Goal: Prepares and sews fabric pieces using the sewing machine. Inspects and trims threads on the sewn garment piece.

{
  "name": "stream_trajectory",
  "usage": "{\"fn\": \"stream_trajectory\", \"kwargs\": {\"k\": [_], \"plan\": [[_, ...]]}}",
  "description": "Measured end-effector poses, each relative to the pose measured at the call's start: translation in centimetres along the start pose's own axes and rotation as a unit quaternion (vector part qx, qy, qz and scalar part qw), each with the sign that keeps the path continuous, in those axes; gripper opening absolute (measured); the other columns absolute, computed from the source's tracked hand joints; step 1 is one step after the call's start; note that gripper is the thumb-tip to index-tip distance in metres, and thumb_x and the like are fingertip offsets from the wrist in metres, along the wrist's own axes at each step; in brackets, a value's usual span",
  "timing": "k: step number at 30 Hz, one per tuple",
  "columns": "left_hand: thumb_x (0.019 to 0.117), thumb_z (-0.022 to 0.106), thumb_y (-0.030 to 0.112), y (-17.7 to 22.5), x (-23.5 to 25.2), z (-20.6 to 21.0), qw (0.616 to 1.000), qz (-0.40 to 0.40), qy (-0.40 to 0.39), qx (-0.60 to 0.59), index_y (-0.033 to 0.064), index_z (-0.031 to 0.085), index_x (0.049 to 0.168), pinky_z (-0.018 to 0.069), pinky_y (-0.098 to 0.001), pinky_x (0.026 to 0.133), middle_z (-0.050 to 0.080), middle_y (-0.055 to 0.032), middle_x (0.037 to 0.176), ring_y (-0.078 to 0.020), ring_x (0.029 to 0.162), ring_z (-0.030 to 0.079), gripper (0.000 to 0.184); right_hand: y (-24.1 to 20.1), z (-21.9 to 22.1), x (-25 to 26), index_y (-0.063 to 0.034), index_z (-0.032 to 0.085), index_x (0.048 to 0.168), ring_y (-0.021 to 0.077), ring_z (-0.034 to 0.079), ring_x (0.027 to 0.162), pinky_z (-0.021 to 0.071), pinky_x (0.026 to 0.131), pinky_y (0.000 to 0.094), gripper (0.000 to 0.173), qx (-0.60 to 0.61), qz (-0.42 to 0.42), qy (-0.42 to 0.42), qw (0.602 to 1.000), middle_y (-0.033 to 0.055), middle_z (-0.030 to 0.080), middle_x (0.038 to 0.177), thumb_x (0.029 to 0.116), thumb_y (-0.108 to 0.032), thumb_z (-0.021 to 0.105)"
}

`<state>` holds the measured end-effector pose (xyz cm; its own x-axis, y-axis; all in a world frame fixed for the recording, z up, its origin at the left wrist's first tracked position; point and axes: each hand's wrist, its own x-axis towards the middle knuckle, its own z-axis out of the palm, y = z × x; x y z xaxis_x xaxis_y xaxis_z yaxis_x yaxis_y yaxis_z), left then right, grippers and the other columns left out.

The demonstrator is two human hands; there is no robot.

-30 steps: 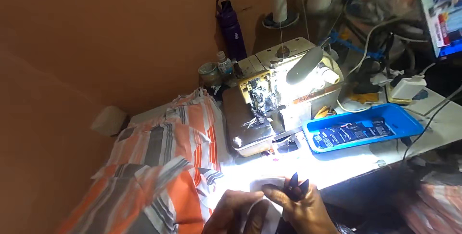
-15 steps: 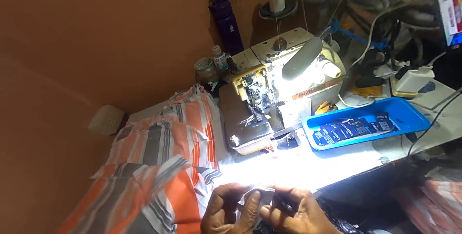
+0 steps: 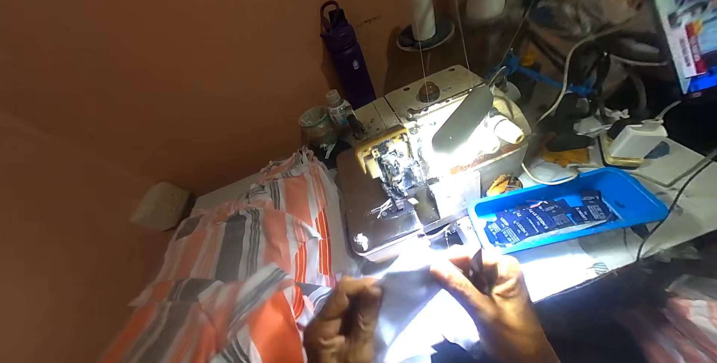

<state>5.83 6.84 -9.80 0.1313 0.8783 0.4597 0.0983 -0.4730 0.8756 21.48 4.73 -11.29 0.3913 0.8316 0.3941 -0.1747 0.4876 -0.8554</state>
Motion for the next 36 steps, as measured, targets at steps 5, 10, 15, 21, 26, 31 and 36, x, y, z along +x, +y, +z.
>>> {"fn": "stream_trajectory", "kwargs": {"k": [5,10,15,21,26,31,36], "plan": [[0.0836,0.061,0.002,-4.1,7.0,0.5,0.962,0.134,-0.018,0.236,-0.0052,0.067,0.103,0.0487,-0.0109,0.074,0.064,-0.0032,0.087,0.0013,0.079,0.059,0.021,4.2,-0.6,2.8,0.0040,0.070,0.090,-0.0091,0.055,0.064,0.0464,0.060,0.0082,0.010,-0.161,0.003,0.083,0.983,-0.0053,0.063,0.072,0.0812,0.000,0.067],[0.0788,0.069,0.007,-5.7,6.9,1.2,0.932,0.153,-0.029,0.327,0.0054,0.078,0.080,0.0464,-0.0115,0.080,0.066,-0.0097,0.090,-0.0074,0.088,0.062,0.009,6.1,-1.3,1.8,0.0026,0.067,0.093,-0.0071,0.056,0.066,0.0476,0.060,0.0084,0.011,-0.143,0.000,0.095,0.985,-0.0043,0.063,0.078,0.0829,-0.001,0.064],[0.0803,0.066,0.005,-5.7,7.4,1.6,0.928,0.131,-0.003,0.349,0.0044,0.079,0.090,0.0472,-0.0155,0.078,0.068,-0.0089,0.087,-0.0097,0.085,0.064,0.016,6.3,-1.1,2.3,0.0050,0.066,0.098,-0.0079,0.053,0.064,0.0456,0.060,0.0077,0.018,-0.163,-0.020,0.113,0.980,-0.0054,0.061,0.076,0.0810,-0.001,0.065],[0.0846,0.064,0.009,-3.7,7.7,0.9,0.934,0.061,-0.075,0.343,0.0052,0.078,0.091,0.0491,-0.0158,0.069,0.072,-0.0028,0.078,-0.0014,0.071,0.064,0.016,6.2,-1.2,2.0,0.0067,0.068,0.096,-0.0076,0.060,0.077,0.0502,0.072,0.0080,0.017,-0.177,-0.045,0.115,0.976,-0.0005,0.068,0.087,0.0819,-0.001,0.066],[0.0832,0.069,0.005,-3.7,8.0,-0.3,0.982,0.020,-0.122,0.139,0.0018,0.074,0.095,0.0559,-0.0099,0.077,0.074,0.0055,0.086,0.0063,0.080,0.067,0.014,5.6,-1.1,2.5,0.0105,0.066,0.103,-0.0071,0.062,0.080,0.0527,0.075,0.0092,0.022,-0.164,-0.069,0.106,0.978,0.0011,0.071,0.091,0.0826,0.002,0.065],[0.0861,0.066,0.008,-4.6,7.7,0.6,0.966,0.055,-0.073,0.241,0.0021,0.076,0.093,0.0518,-0.0097,0.075,0.073,0.0004,0.085,0.0048,0.079,0.065,0.014,6.2,-1.1,2.5,0.0138,0.066,0.107,-0.0069,0.065,0.084,0.0534,0.078,0.0095,0.026,-0.175,-0.073,0.092,0.978,0.0060,0.073,0.096,0.0839,0.003,0.065],[0.0851,0.065,0.009,-4.6,6.9,2.1,0.917,0.076,-0.017,0.390,0.0052,0.076,0.088,0.0473,-0.0179,0.064,0.070,-0.0036,0.074,-0.0046,0.066,0.062,0.013,6.7,-1.3,1.6,0.0098,0.067,0.103,-0.0092,0.057,0.071,0.0478,0.067,0.0061,0.023,-0.184,-0.054,0.087,0.978,0.0006,0.068,0.084,0.0827,0.000,0.066]]}}
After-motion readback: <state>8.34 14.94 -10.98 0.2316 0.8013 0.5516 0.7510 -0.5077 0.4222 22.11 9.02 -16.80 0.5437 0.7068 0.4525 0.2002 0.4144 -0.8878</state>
